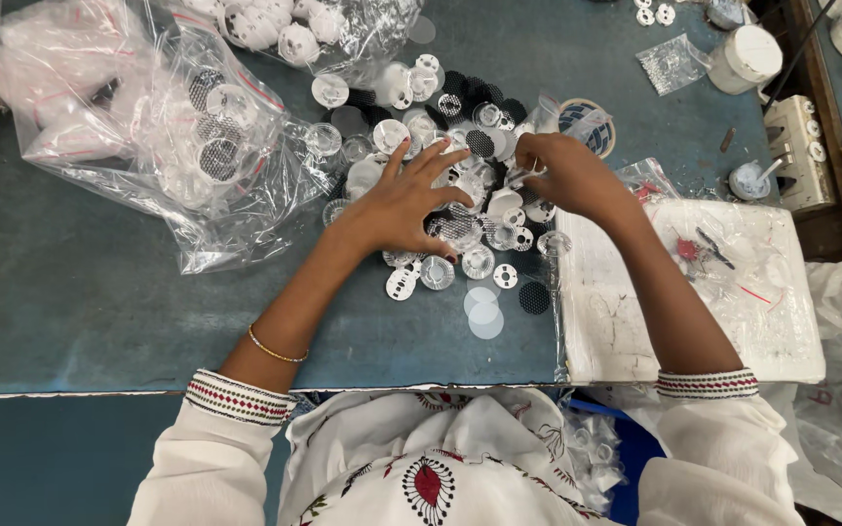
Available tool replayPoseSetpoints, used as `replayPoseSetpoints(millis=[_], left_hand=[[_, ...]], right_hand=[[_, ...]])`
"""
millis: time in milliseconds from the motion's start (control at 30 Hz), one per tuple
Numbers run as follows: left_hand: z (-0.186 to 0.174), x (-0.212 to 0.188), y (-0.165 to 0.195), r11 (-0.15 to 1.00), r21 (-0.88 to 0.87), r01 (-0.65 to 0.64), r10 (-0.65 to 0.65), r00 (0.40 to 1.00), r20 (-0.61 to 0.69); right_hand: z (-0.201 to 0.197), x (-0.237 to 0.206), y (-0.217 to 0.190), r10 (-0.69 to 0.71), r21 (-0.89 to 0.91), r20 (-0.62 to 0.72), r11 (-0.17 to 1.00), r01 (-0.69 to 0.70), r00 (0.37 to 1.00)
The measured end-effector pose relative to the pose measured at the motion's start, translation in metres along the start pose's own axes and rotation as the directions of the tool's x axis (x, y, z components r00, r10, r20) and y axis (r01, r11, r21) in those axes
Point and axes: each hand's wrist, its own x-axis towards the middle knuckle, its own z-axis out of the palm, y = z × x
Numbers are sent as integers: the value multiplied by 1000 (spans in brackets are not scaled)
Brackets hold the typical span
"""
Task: The person picks white plastic housings and clear plastic covers from a pile on the workbench, fits black mesh discs and covers into the housings, and presses the parts together to assemble small lamp components, setting finished units aside and gathering completed pieces in a bag at the end.
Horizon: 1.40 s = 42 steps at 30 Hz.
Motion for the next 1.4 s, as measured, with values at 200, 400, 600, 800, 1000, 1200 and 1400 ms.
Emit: replayPoseSetpoints(millis=[200,400,600,800,1000,1200,1400], left_hand=[[0,1,-2,997,45,56,-56,998,8],[9,-2,-26,998,-30,57,-61,984,-169],[9,-6,-37,999,-18,43,-46,976,-214],[7,-4,-31,998,-5,67,-67,983,-169],[-2,-4,-28,997,-52,48,-58,978,-202],[-26,-12,-36,975,-196,105,-185,874,-450],[-35,-14,-33,972,-227,65,-184,810,-557]], right_hand=[[-13,-14,2,-33,-13,58,999,34,998],[-21,-24,-12,90,-19,142,996,-88,986],[-27,-36,-32,-6,11,158,1000,5,987],[-5,-46,-54,72,-40,110,997,-68,991],[-1,-58,-54,109,38,41,993,-111,993],[-7,-58,-58,162,103,22,981,-163,987],[-21,-52,-52,246,118,-76,965,-236,966]])
